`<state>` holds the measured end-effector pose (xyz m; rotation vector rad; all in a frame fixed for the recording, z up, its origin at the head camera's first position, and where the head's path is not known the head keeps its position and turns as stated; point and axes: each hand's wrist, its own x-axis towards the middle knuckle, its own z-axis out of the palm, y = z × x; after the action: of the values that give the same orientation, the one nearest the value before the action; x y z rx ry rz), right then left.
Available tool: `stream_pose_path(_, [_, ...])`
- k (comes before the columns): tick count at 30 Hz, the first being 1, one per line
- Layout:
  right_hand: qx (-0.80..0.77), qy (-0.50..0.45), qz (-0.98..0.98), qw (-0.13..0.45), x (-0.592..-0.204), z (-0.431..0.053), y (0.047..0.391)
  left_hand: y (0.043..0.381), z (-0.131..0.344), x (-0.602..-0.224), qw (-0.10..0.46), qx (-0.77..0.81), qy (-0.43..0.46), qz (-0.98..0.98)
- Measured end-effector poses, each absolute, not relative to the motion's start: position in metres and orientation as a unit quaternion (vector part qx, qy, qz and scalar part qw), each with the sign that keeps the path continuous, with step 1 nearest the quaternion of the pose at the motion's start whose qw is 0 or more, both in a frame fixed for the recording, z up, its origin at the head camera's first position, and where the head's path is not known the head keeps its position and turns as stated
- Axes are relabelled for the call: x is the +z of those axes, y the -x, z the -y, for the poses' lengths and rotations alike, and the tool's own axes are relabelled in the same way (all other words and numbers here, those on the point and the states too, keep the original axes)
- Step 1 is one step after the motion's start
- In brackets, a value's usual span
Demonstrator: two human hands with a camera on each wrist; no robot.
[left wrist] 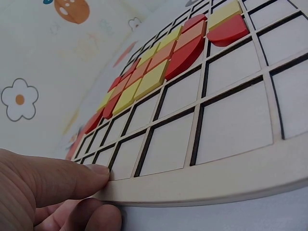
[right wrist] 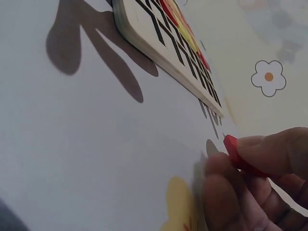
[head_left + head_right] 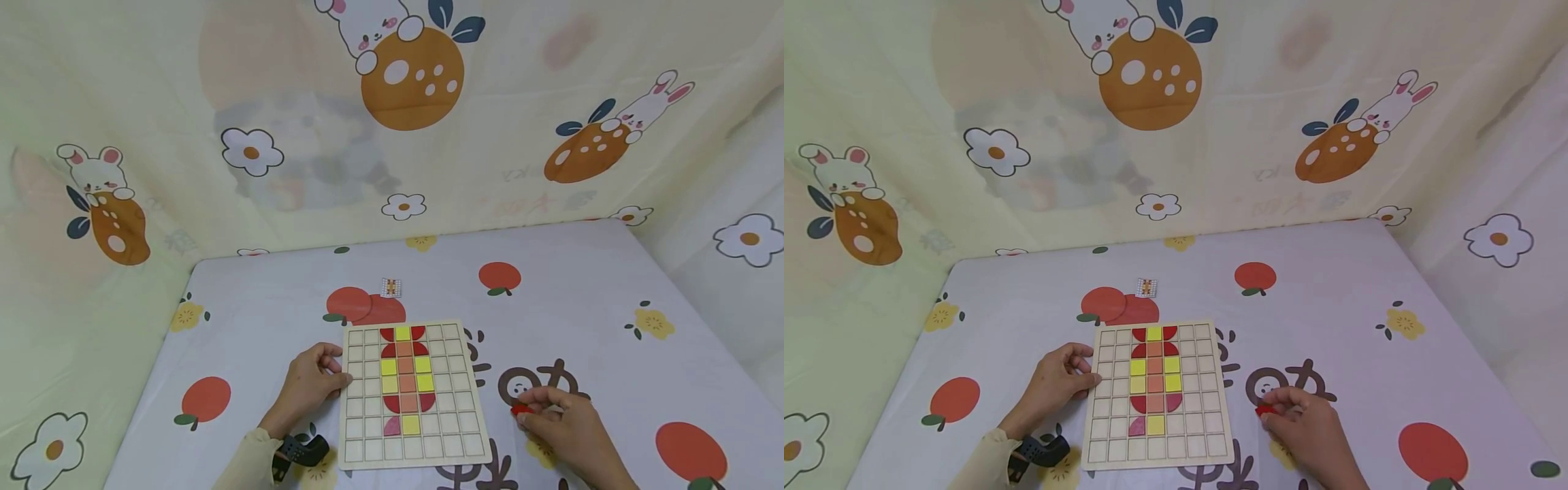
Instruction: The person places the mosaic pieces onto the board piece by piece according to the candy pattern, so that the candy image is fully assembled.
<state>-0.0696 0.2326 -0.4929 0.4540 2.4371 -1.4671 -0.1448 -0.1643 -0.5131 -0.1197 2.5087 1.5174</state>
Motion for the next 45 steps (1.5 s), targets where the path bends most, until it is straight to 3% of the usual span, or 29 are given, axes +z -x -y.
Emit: stream_pose_path(45, [-0.491, -0.162, -0.844, 0.144, -0.4976, -0.2249, 0.0694, 0.1451, 0.1643, -0.512, 0.103, 0.516, 0.041, -0.849])
